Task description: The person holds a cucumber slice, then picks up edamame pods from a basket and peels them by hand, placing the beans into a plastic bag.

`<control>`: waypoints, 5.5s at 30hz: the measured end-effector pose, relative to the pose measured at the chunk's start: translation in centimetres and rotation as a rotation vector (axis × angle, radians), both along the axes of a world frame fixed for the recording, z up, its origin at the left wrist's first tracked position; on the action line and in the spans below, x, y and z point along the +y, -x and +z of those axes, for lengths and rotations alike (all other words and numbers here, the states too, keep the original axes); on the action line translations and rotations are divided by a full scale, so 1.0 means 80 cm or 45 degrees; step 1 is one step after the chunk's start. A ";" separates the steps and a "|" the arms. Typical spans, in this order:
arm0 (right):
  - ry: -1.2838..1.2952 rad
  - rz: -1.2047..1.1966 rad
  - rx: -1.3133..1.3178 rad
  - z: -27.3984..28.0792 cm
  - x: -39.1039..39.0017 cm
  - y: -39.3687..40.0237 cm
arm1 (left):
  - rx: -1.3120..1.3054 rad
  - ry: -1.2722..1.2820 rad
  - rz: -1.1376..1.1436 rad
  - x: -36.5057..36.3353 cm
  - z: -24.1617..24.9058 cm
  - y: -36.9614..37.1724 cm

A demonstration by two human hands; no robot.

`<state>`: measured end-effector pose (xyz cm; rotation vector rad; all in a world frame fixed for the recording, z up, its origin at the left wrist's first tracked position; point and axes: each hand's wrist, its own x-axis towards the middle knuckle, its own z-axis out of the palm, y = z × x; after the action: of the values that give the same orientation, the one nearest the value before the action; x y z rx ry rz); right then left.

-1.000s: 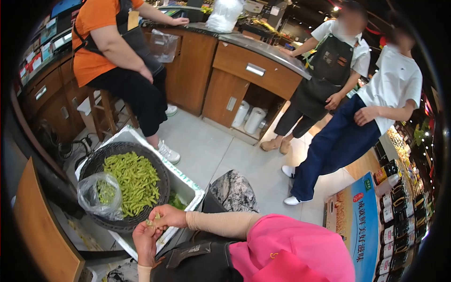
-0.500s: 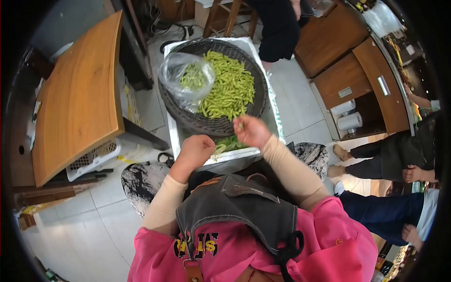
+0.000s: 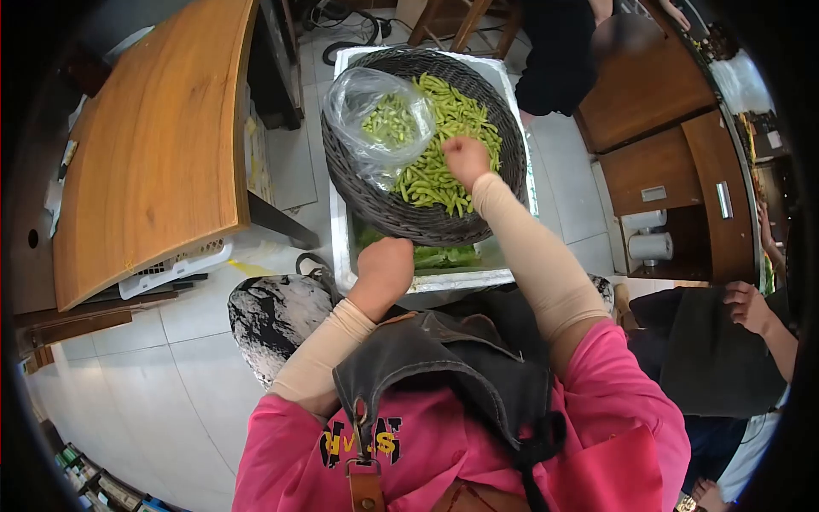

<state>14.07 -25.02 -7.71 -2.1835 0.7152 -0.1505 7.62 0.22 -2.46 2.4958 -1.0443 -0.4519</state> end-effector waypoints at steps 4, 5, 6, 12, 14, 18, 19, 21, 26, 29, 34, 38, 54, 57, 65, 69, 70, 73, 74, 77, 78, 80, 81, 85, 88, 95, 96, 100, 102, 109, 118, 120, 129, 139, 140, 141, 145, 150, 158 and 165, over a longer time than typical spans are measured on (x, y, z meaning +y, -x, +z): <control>0.622 0.226 -0.059 -0.019 0.019 0.052 | 0.076 -0.028 -0.004 -0.009 0.009 -0.002; 0.653 0.208 -0.103 -0.013 0.027 0.055 | 0.121 -0.023 -0.032 -0.010 0.010 -0.001; 0.682 0.192 -0.148 -0.010 0.031 0.055 | 0.164 -0.019 -0.058 -0.011 0.012 0.001; 0.103 -0.107 -0.278 -0.006 0.002 0.075 | 0.377 0.376 0.041 -0.016 0.029 -0.005; -0.350 -0.248 -0.336 -0.002 -0.003 0.089 | 0.389 0.494 0.113 -0.021 0.027 -0.005; -1.252 -0.307 -0.314 0.066 0.014 0.123 | 0.402 0.741 0.199 -0.031 0.015 -0.005; -1.374 -0.179 -0.354 0.071 0.019 0.133 | 0.443 0.799 0.229 -0.035 0.006 -0.004; -1.368 -0.123 -0.318 0.103 0.045 0.150 | 0.541 0.867 0.257 -0.039 0.011 -0.003; -1.417 0.084 -0.363 0.116 0.079 0.184 | 1.665 0.974 0.381 -0.039 0.043 0.010; -1.234 0.182 -0.308 0.123 0.087 0.197 | 1.676 0.931 0.292 -0.034 0.038 0.021; -0.918 0.224 -0.185 0.120 0.086 0.214 | 1.540 0.855 0.390 -0.020 0.033 0.022; -0.863 -0.073 -0.496 0.119 0.111 0.214 | 1.952 0.853 0.432 -0.014 0.025 0.020; -0.996 0.210 -0.395 0.090 0.113 0.227 | 1.591 0.715 0.169 -0.020 0.023 0.041; -0.942 0.142 -0.368 0.080 0.105 0.232 | 1.474 0.714 0.093 -0.026 0.024 0.049; -0.218 0.163 -0.158 -0.014 0.099 0.263 | 0.160 -0.120 -0.247 -0.014 -0.019 0.051; -0.158 0.156 -0.156 -0.015 0.099 0.268 | 0.086 0.047 -0.338 -0.017 -0.013 0.071; -0.167 0.154 -0.138 -0.013 0.103 0.269 | 0.217 -0.004 -0.390 -0.021 -0.010 0.080; -0.185 0.219 -0.216 -0.039 0.094 0.267 | 0.351 -0.361 -0.563 -0.014 -0.045 0.108; -0.186 0.199 -0.227 -0.038 0.093 0.267 | 0.494 -0.190 -0.769 -0.013 -0.067 0.110; -0.020 0.125 -0.208 -0.033 0.099 0.264 | 0.836 0.427 -1.246 -0.001 -0.133 0.089; -0.021 0.126 -0.164 -0.025 0.098 0.263 | 0.888 0.663 -1.391 0.013 -0.173 0.080; -0.022 0.131 -0.221 -0.023 0.095 0.262 | 0.952 0.565 -1.317 0.030 -0.207 0.083; -0.069 0.139 -0.258 -0.029 0.090 0.261 | 0.949 0.395 -1.219 0.032 -0.212 0.088; -0.069 0.155 -0.143 -0.030 0.084 0.263 | 0.994 -0.167 -0.943 0.023 -0.206 0.118; -0.079 0.139 -0.110 -0.042 0.073 0.257 | 1.030 -0.274 -0.864 0.018 -0.199 0.119; 0.034 0.226 0.139 -0.033 0.082 0.248 | 1.008 -0.415 -0.687 0.024 -0.176 0.143; 0.068 0.227 0.186 -0.031 0.084 0.247 | 0.996 -0.434 -0.666 0.023 -0.174 0.149; 0.095 0.255 0.164 -0.024 0.084 0.246 | 0.937 -0.489 -0.573 0.019 -0.163 0.172; 0.103 0.249 0.203 -0.017 0.087 0.244 | 0.904 -0.505 -0.522 0.018 -0.159 0.183; -0.002 0.249 0.066 -0.018 0.091 0.251 | 0.780 -0.510 -0.362 0.011 -0.152 0.224; -0.742 -0.021 -0.294 -0.043 0.067 0.254 | 0.597 -0.413 -0.197 0.010 -0.125 0.248; -0.450 0.036 -0.346 -0.034 0.068 0.258 | 0.559 -0.298 -0.171 0.002 -0.110 0.225; 0.142 0.168 0.024 -0.048 0.053 0.269 | -0.562 -0.164 0.276 0.047 -0.071 0.075; 0.226 0.161 0.161 -0.054 0.034 0.288 | -0.406 -0.416 0.208 0.043 -0.099 0.094; 0.225 0.188 0.162 -0.060 0.033 0.293 | -0.417 -0.432 0.196 0.043 -0.106 0.099; 0.226 0.224 0.156 -0.066 0.030 0.297 | -0.428 -0.400 0.199 0.044 -0.113 0.105; 0.237 0.320 0.156 -0.081 0.033 0.312 | -0.452 -0.392 0.173 0.049 -0.127 0.121; 0.137 0.407 0.018 -0.062 0.030 0.312 | -0.202 -0.513 0.159 0.040 -0.087 0.122; -0.504 0.540 -0.290 0.008 0.082 0.320 | 0.566 0.742 0.113 0.000 -0.066 0.155; -0.874 0.376 -0.253 0.020 0.087 0.318 | 0.579 0.694 0.064 -0.016 -0.025 0.151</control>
<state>-11.35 -18.04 -6.13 -1.5590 0.2637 0.0326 -4.49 -1.03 -4.43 1.8212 -0.7869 -0.5906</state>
